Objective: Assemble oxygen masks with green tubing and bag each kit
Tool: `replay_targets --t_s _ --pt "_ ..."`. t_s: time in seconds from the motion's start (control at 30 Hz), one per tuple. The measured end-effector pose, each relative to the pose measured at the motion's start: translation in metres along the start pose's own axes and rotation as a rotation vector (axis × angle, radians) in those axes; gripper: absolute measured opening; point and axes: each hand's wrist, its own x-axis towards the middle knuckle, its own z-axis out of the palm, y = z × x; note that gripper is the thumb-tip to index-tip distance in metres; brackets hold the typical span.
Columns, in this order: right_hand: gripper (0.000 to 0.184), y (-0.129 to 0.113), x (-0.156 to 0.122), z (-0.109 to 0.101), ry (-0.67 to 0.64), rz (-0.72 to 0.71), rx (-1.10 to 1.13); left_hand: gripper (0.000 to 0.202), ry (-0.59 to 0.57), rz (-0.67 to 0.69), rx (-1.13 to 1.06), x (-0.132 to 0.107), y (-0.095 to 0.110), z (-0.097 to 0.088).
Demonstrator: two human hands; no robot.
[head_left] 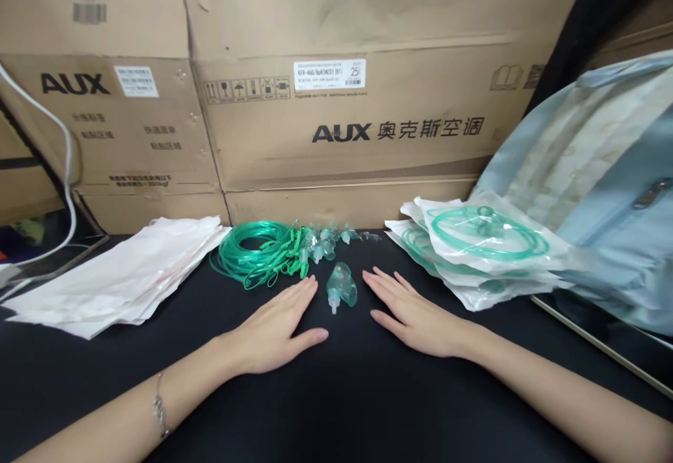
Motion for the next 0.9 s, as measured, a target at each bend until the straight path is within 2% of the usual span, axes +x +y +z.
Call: replay_targets --t_s 0.1,0.3,0.53,0.9 --pt "0.065 0.002 -0.008 -0.006 -0.085 -0.007 -0.005 0.072 -0.021 0.017 0.055 0.002 -0.001 0.000" --pt "0.075 -0.001 -0.005 -0.013 -0.196 -0.034 -0.019 0.073 -0.031 -0.018 0.070 0.004 0.002 0.003" --pt "0.070 0.003 -0.006 -0.003 -0.134 -0.075 -0.048 0.073 -0.006 -0.001 0.111 0.004 0.002 0.006" --pt "0.067 0.004 -0.006 -0.003 -0.116 -0.091 -0.015 0.071 0.017 0.007 0.068 0.004 0.001 0.005"
